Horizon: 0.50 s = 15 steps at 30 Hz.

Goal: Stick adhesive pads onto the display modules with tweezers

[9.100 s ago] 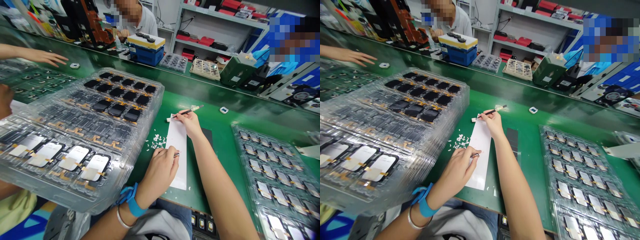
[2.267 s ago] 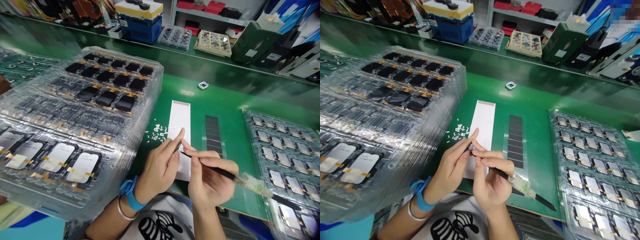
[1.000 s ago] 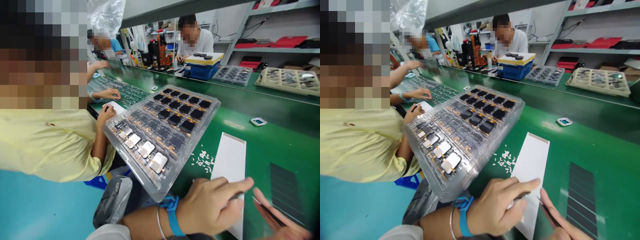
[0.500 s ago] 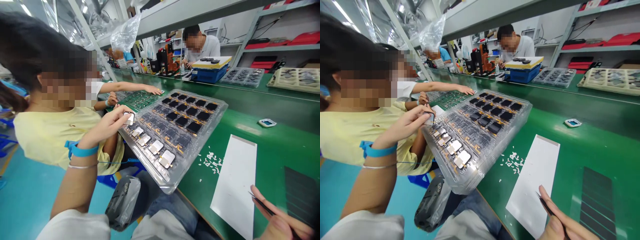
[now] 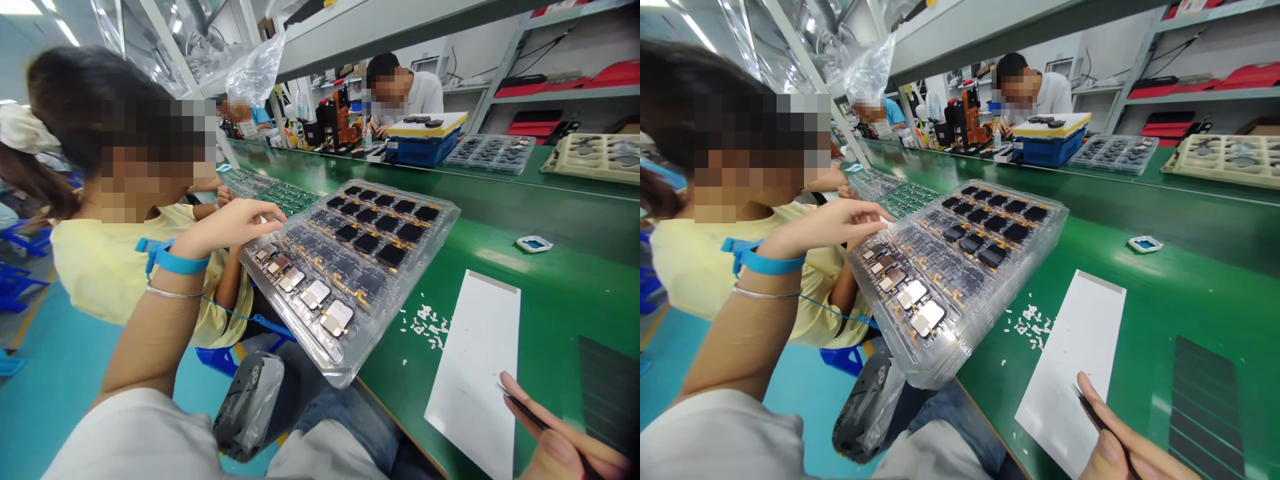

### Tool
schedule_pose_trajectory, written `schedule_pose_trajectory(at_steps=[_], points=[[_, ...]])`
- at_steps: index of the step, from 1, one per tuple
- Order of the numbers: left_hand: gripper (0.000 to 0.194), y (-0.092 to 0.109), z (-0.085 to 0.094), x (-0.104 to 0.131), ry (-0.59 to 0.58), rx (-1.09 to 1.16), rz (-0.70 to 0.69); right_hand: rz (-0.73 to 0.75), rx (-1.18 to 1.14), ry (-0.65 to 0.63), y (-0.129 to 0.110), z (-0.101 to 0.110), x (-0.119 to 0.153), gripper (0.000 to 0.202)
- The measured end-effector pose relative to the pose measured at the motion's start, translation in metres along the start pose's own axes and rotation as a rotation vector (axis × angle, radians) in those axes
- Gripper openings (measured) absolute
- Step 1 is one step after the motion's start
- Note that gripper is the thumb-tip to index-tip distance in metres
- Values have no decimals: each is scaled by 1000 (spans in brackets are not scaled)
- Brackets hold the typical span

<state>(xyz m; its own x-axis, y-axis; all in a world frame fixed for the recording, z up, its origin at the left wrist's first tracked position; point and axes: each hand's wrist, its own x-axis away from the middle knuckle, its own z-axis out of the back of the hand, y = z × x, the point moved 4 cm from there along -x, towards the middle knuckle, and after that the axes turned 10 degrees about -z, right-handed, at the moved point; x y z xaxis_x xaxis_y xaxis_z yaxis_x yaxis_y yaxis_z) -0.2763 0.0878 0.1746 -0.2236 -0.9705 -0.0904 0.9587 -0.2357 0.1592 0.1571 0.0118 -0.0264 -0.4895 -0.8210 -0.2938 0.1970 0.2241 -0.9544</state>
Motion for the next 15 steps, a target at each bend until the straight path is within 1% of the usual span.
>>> schedule_pose_trajectory(at_steps=[3, 5, 7, 8, 9, 11, 13, 15], points=[[35, 23, -6, -29, 9, 1, -131, 60, 50, 56, -13, -1, 5, 32], [35, 41, -14, -51, -10, -23, -207, 130, 60, 155, -28, -4, 13, 28], [34, 57, -22, -71, -25, -65, -247, 181, 32, 269, -43, -9, 21, 26], [33, 63, -26, -80, -32, -88, -256, 199, 19, 291, -48, -11, 24, 25], [32, 69, -30, -88, -43, -108, -258, 214, 12, 292, -52, -14, 26, 24], [32, 78, -39, -100, -74, -145, -239, 233, 6, 250, -55, -16, 26, 25], [30, 82, -45, -108, -115, -172, -204, 244, -23, 226, -53, -14, 25, 28], [24, 86, -48, -113, -130, -207, -169, 256, -67, 236, -48, -11, 24, 31]])
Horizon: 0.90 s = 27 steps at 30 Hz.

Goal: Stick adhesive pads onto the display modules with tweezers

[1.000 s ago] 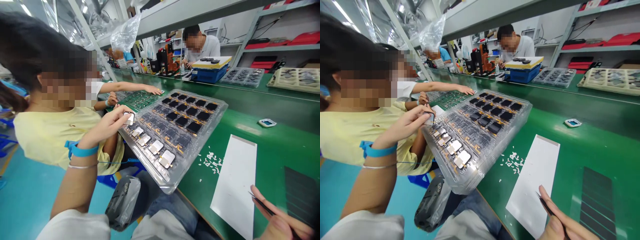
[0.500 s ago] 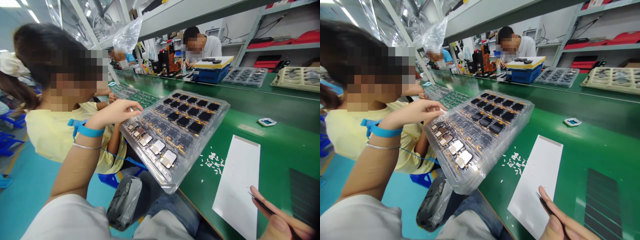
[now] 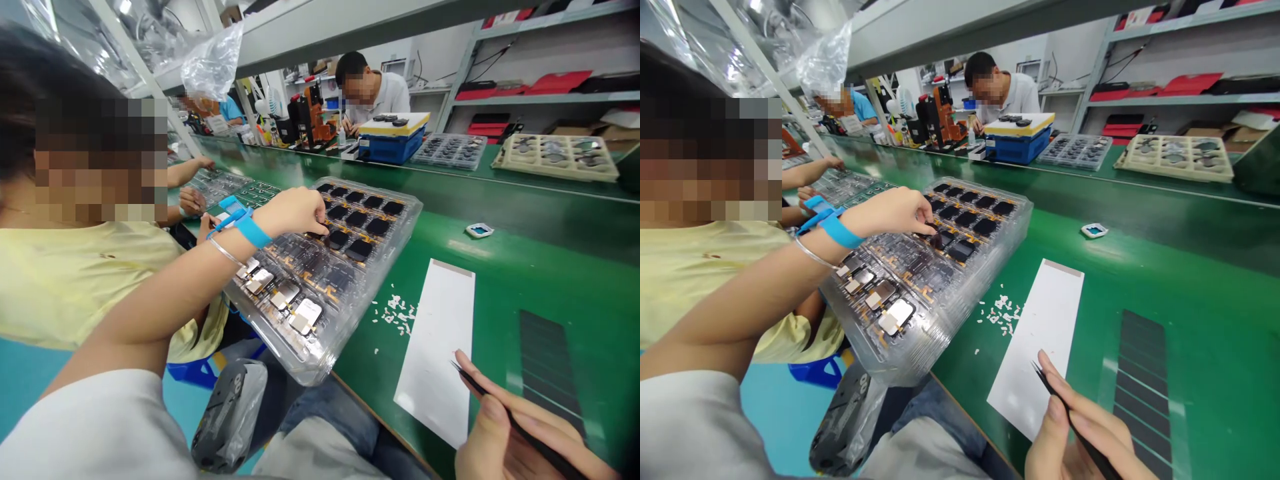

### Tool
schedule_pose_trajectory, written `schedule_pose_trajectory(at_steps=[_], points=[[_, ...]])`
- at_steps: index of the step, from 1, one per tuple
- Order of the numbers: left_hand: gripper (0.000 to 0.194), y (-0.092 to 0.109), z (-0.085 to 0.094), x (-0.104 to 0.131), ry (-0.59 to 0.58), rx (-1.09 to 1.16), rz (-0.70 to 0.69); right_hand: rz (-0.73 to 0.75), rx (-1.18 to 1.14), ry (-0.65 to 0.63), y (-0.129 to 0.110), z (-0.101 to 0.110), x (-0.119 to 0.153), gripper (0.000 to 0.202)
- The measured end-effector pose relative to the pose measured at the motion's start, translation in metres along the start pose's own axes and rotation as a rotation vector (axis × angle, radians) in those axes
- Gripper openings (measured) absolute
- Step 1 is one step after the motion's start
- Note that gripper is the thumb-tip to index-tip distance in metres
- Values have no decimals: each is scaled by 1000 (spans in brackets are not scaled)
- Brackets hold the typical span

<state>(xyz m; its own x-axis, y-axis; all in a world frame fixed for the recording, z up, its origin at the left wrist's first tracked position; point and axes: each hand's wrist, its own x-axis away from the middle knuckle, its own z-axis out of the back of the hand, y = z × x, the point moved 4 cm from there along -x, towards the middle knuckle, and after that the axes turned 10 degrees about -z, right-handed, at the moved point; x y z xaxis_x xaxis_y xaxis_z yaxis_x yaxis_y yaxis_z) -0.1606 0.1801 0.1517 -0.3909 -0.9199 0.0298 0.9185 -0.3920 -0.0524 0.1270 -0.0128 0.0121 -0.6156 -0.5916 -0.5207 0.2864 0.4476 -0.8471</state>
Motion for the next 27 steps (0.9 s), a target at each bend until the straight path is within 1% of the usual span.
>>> schedule_pose_trajectory(at_steps=[2, 3, 5, 6, 8, 10, 11, 12, 13, 14, 15, 16, 17, 19, 21, 22, 24, 27], points=[[17, 3, 3, 0, 36, -54, 42, 18, -41, 17, 1, 1, 0, 32], [15, 6, 7, 2, 79, -78, 58, 27, -65, 16, 0, -1, -1, 32], [16, 20, 13, 16, 200, -54, 41, 34, -122, 11, -5, -4, -4, 27], [16, 31, 15, 27, 257, 9, 4, 31, -154, -1, -8, -6, -6, 24], [13, 62, 14, 58, 334, 238, -114, -50, -213, -48, -12, -8, -14, 15], [12, 102, 4, 93, 320, 453, -236, -192, -259, -156, -14, -9, -24, 8], [13, 124, -1, 109, 339, 530, -317, -247, -275, -226, -16, -8, -30, 6], [14, 146, -9, 122, 319, 576, -388, -284, -282, -302, -18, -8, -36, 9], [13, 166, -16, 132, 355, 629, -471, -292, -275, -382, -21, -7, -41, 12], [12, 182, -26, 137, 354, 711, -506, -267, -252, -458, -25, -5, -47, 16], [10, 197, -39, 136, 300, 816, -527, -234, -203, -529, -28, -4, -51, 18], [9, 207, -53, 131, 274, 938, -523, -196, -133, -589, -31, -2, -55, 19], [9, 215, -67, 123, 245, 1058, -484, -145, -49, -636, -33, 0, -57, 18], [11, 224, -96, 102, 200, 1265, -390, 12, 121, -671, -35, 3, -59, 14], [10, 227, -120, 82, 192, 1405, -325, 183, 243, -660, -33, 6, -56, 15], [9, 227, -128, 76, 197, 1456, -300, 261, 294, -653, -30, 6, -54, 14], [10, 225, -140, 69, 214, 1537, -255, 363, 389, -657, -23, 5, -50, 12], [15, 222, -148, 70, 249, 1605, -183, 425, 490, -682, -15, 1, -44, 10]])
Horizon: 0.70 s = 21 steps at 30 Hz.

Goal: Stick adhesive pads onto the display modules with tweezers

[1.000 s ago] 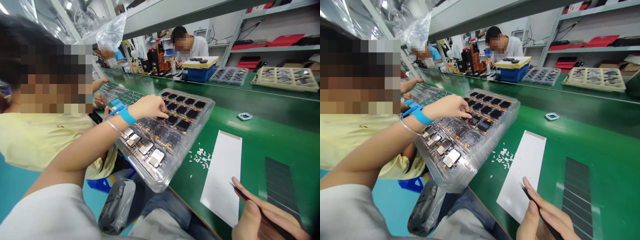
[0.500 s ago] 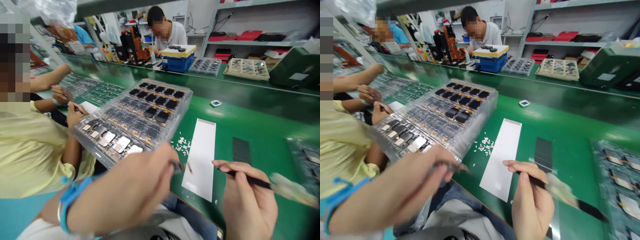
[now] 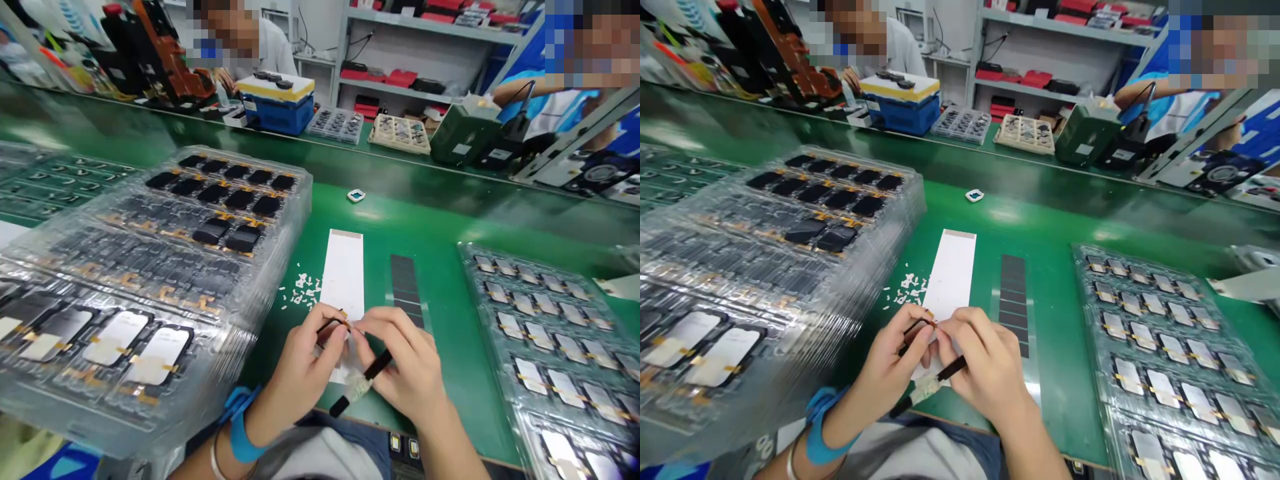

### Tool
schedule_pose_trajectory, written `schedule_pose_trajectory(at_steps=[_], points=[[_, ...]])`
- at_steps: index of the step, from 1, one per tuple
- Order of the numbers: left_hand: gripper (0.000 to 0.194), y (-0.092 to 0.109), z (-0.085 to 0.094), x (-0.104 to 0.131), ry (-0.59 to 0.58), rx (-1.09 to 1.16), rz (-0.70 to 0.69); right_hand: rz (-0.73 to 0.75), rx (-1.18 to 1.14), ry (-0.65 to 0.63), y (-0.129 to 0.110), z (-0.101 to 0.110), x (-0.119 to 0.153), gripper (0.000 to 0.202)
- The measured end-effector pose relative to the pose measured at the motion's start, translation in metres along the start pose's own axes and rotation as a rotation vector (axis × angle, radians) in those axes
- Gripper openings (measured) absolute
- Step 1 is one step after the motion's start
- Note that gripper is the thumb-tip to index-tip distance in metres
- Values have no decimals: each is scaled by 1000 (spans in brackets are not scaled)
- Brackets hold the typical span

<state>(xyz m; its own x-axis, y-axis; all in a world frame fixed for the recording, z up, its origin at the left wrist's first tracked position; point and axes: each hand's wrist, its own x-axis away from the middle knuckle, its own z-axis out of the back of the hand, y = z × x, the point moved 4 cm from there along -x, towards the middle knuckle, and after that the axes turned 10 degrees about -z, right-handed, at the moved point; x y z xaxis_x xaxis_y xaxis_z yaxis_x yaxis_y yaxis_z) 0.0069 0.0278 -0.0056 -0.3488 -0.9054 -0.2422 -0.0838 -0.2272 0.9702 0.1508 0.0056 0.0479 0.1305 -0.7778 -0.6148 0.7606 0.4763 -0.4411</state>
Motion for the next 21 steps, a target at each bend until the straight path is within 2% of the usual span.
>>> schedule_pose_trajectory(at_steps=[4, 11, 17, 19, 21], points=[[17, 0, 0, 3, 43, 0, 0, 8, 57, -3, 1, -4, 1, 10], [13, 5, 4, 2, 58, -112, -51, 20, 52, -42, 3, -9, 7, 22], [7, 14, 4, 0, 51, -240, -123, 6, 54, -47, -1, -13, 6, 16], [7, 16, 3, -1, 54, -240, -138, -43, 4, -57, -2, -10, 3, 12], [8, 18, 2, -2, 38, -241, -157, -152, -94, -88, 0, -5, -4, 10]])
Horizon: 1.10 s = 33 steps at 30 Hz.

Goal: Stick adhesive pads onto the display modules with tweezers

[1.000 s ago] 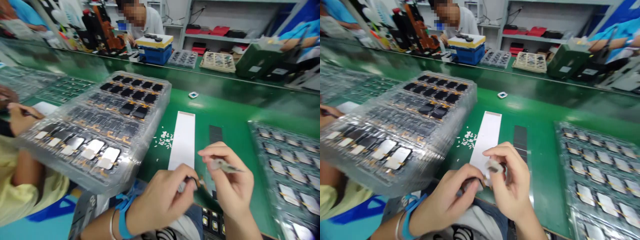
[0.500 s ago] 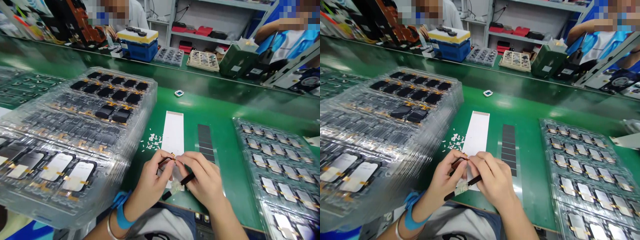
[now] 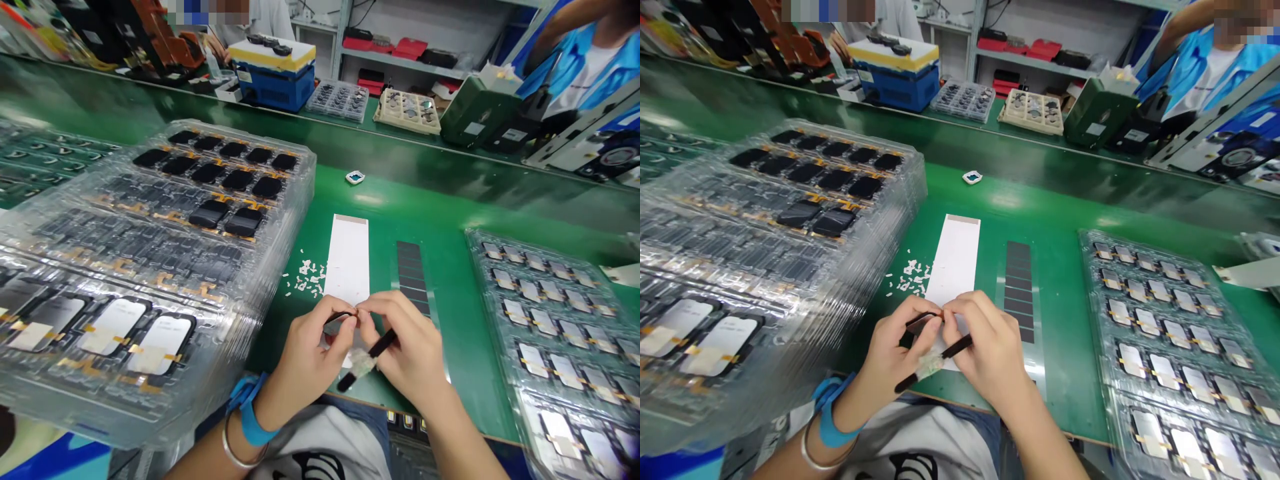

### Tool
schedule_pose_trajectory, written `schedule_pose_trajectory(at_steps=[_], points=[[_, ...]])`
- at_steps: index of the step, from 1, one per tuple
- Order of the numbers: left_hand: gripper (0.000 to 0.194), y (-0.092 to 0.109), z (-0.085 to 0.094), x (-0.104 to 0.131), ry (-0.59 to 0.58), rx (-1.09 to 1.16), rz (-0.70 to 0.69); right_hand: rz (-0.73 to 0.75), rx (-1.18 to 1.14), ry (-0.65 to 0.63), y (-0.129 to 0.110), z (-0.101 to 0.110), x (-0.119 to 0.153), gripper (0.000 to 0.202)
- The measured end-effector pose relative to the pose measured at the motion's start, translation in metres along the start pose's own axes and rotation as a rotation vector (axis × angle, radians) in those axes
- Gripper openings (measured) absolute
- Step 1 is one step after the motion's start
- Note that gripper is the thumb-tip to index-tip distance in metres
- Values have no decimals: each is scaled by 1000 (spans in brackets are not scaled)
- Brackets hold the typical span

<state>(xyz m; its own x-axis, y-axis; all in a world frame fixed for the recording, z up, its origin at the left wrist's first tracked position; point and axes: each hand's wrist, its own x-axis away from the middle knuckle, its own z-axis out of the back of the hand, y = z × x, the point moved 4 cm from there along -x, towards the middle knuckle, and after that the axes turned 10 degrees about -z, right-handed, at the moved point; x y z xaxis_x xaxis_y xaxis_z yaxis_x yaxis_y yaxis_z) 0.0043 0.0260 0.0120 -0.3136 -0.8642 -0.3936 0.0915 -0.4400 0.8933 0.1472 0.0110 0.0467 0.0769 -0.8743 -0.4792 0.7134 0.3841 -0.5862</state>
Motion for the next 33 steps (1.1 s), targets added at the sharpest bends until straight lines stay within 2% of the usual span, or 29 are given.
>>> schedule_pose_trajectory(at_steps=[4, 6, 9, 13, 17, 18, 22, 26, 33], points=[[9, 4, -7, 0, -168, 23, -38, -247, -149, -104, 10, 6, -19, 11], [8, 7, -9, 2, -241, 54, -56, -329, -119, -158, 17, 1, -27, 16], [4, 8, -8, 3, -261, 89, -65, -402, 1, -216, 29, -13, -34, 11], [3, 6, -5, 6, -207, 122, -46, -466, -95, -245, 39, -25, -34, 26], [8, 0, -3, 11, -108, 239, 34, -540, -305, -172, 42, -20, -34, 6], [8, -3, -2, 12, -57, 273, 58, -558, -369, -186, 41, -20, -34, 11], [10, -12, 0, 16, 125, 386, 158, -591, -615, -396, 31, -26, -32, 23], [14, -16, -2, 16, 138, 427, 208, -639, -791, -547, 23, -30, -27, 34], [10, -11, 0, 10, 128, 352, 162, -707, -867, -541, 25, -30, -23, 33]])
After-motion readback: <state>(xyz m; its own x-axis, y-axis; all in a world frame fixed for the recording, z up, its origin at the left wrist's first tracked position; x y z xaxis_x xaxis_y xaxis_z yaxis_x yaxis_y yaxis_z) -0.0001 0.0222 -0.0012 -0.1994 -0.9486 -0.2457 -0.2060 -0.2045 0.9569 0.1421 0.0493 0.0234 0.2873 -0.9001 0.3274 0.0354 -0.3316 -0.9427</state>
